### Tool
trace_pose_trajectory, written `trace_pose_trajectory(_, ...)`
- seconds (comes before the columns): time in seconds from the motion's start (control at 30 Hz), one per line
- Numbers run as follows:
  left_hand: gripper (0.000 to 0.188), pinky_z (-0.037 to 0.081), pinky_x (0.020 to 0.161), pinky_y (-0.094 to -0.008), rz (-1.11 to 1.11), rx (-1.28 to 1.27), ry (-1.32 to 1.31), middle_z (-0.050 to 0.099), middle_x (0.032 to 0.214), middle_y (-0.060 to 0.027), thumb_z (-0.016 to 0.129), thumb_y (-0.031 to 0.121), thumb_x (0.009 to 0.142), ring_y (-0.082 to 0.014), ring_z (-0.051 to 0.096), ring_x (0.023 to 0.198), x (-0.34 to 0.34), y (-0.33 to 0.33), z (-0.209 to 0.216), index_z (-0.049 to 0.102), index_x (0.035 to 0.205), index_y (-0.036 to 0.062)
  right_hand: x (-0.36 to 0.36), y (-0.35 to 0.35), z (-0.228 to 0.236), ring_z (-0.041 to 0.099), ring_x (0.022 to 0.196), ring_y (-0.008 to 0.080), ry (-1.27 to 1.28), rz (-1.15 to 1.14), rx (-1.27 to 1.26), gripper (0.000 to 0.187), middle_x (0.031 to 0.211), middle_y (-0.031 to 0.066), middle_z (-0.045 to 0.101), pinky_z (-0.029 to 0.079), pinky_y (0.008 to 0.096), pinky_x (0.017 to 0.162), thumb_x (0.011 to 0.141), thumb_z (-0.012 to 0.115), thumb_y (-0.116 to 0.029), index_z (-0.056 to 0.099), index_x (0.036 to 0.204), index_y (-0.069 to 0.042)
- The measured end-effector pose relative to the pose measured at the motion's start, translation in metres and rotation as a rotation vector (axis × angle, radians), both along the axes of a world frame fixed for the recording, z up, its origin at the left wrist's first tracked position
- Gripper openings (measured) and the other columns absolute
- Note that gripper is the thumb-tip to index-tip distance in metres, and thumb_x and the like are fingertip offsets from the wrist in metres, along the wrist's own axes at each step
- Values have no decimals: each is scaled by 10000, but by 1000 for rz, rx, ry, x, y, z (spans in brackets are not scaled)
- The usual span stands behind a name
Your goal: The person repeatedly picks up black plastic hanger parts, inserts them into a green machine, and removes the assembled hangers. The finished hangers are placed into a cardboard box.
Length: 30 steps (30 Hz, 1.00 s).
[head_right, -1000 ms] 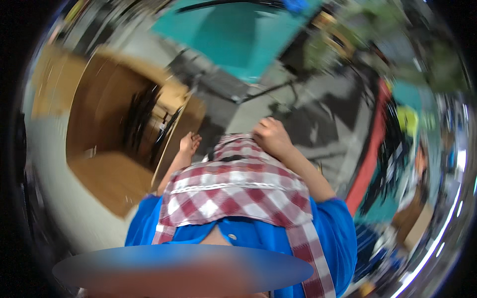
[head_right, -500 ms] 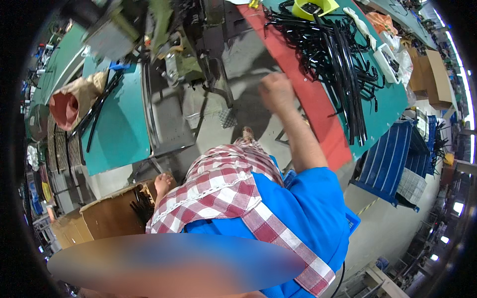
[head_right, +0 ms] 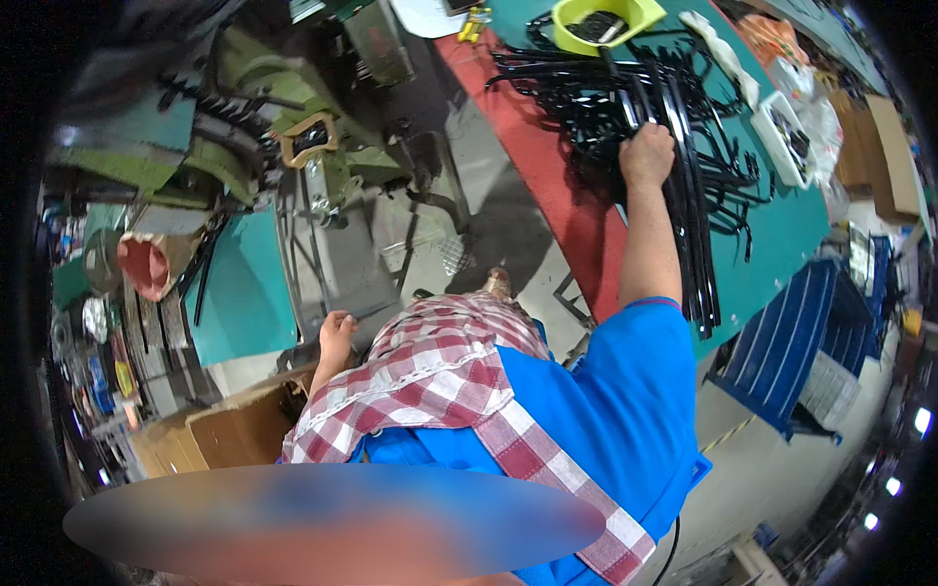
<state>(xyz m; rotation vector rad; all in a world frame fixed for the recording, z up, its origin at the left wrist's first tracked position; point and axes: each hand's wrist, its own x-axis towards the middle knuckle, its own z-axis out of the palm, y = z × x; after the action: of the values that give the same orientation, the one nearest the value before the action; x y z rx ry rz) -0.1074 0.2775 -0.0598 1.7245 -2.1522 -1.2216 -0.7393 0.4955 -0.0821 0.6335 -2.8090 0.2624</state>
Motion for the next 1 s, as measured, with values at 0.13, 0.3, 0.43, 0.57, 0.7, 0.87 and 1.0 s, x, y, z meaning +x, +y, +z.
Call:
trace_pose_trajectory(0.13,193,511,654,-298,-18,68,-43,663,805,-114,588,138,907,-170,654,702,-9,-24,-19,592,998,-32,14,7,9,595,944,320,-30,0,-38,256,976,133,577,538,415,760,772,682,-226,585,912,-35)
trace_pose_trajectory(0.3,191,514,648,-298,-158,85,73,656,792,-111,594,133,904,-171,651,685,-26,-60,-30,591,991,-37,27,13,47,593,917,347,3,47,-257,227,959,155,569,518,445,760,839,590,-184,544,1012,-45)
trace_pose_trajectory(0.43,167,504,631,-299,-249,67,51,645,797,-100,591,118,909,-164,642,683,-48,-84,-27,587,988,-29,30,25,84,615,914,357,11,193,-464,293,975,164,645,497,451,765,896,597,-225,554,1148,-83)
trace_pose_trajectory(0.57,166,504,631,-293,-310,102,84,646,835,-100,589,118,919,-164,641,687,-72,-97,-25,584,1002,-25,53,23,89,630,845,347,-52,141,-308,273,880,128,630,510,449,717,876,625,-230,568,1129,-145)
trace_pose_trajectory(0.7,168,506,629,-289,-371,128,91,647,848,-97,588,118,922,-161,637,687,-89,-95,-24,583,1009,-25,80,25,78,644,825,279,-107,185,-149,295,869,58,602,536,407,673,857,632,-217,576,1146,-228)
trace_pose_trajectory(0.87,189,501,639,-285,-409,171,0,649,837,-91,602,132,915,-146,635,711,-113,-85,-21,585,1015,-28,65,44,63,595,818,269,-18,29,-142,397,883,73,561,497,395,698,844,646,-161,579,1231,-220)
trace_pose_trajectory(1.0,215,501,659,-289,-489,112,-58,653,830,-106,605,135,913,-163,637,715,-136,-67,-18,585,1034,-40,38,55,45,570,869,262,9,-47,-132,435,964,62,558,480,385,698,828,625,-119,580,1249,-218)
